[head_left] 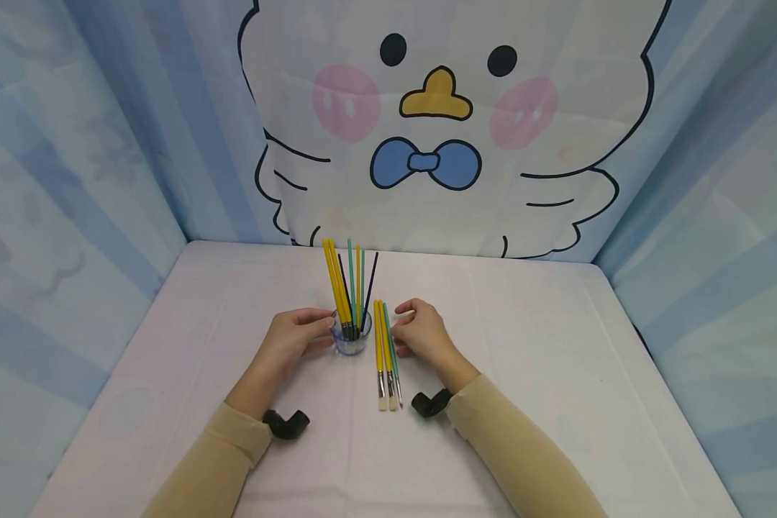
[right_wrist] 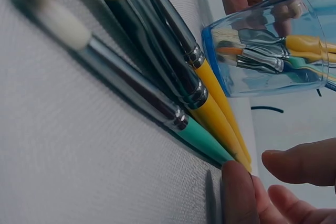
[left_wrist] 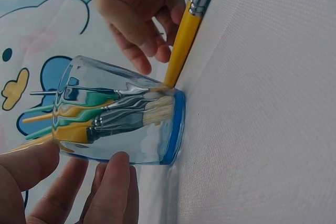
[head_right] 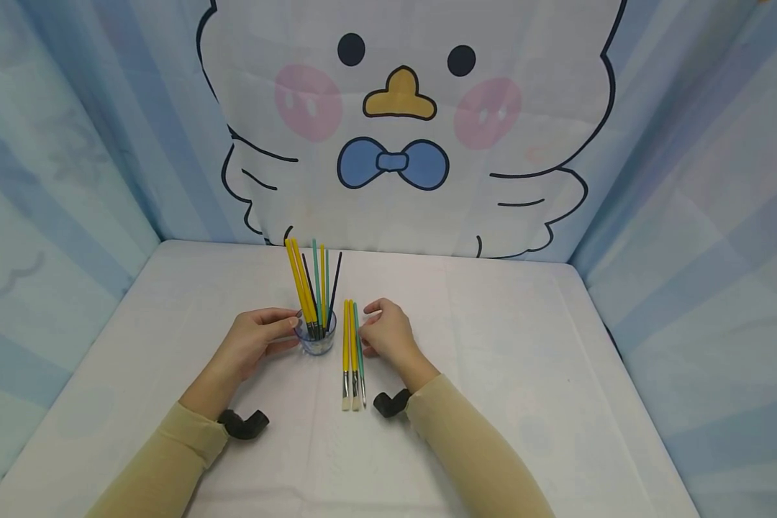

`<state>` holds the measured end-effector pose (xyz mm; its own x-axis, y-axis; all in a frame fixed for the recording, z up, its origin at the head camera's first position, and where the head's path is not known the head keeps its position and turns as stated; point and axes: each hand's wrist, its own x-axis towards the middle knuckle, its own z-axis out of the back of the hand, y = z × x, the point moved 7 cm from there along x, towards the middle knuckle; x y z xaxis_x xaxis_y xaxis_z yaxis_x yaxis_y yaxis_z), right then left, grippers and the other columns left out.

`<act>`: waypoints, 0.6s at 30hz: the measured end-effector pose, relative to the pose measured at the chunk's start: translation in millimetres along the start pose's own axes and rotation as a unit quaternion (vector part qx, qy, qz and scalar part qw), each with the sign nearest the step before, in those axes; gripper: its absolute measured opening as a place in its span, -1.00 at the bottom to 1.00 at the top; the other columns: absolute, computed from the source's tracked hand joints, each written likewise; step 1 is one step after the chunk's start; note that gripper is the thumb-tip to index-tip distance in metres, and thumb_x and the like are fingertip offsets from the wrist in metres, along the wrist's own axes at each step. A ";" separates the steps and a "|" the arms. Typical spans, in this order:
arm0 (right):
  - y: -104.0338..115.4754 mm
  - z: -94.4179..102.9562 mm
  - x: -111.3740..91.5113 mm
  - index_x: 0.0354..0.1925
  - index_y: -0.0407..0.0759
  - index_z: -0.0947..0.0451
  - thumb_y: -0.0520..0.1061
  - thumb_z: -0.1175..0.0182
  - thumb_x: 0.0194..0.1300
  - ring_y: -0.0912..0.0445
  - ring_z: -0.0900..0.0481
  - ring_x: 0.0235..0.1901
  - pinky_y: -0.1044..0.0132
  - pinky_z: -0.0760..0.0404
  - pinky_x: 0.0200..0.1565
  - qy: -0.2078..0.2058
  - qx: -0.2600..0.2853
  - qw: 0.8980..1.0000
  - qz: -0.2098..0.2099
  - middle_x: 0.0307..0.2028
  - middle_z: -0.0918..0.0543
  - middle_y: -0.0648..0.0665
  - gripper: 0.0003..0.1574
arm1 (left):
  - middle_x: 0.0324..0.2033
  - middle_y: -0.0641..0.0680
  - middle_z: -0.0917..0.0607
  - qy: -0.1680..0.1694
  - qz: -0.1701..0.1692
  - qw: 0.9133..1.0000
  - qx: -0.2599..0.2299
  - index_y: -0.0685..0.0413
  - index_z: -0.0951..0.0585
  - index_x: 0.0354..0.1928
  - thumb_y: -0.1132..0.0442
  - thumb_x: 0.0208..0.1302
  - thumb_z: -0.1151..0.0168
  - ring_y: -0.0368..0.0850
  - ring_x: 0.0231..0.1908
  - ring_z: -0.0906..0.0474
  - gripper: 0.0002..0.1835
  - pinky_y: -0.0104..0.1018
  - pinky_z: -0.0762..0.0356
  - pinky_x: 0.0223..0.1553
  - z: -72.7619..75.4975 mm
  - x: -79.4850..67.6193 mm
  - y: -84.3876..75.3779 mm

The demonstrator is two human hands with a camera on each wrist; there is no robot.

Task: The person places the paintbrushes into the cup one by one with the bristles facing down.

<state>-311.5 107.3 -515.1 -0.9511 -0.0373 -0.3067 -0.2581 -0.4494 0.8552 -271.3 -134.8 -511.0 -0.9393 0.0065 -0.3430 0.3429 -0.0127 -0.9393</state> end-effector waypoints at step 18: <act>1.2 -4.4 1.0 0.00 -0.11 -0.55 -0.25 -0.44 0.14 0.11 -0.65 -0.59 0.35 -0.75 -0.52 -0.008 -0.081 0.997 -0.014 -0.30 -0.65 -0.13 -0.55 | 0.19 0.18 -0.63 -0.002 0.004 1.000 0.004 0.13 -0.67 0.18 0.18 0.38 -0.35 0.02 0.08 -0.68 -0.63 -0.19 -0.78 0.07 0.7 3.3 3.4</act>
<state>-311.9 102.8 -516.2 -0.9469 -0.0091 -0.3213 -0.2546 -0.5890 0.7670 -273.3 -135.5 -515.4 -0.9364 0.0031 -0.3509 0.3508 -0.0204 -0.9362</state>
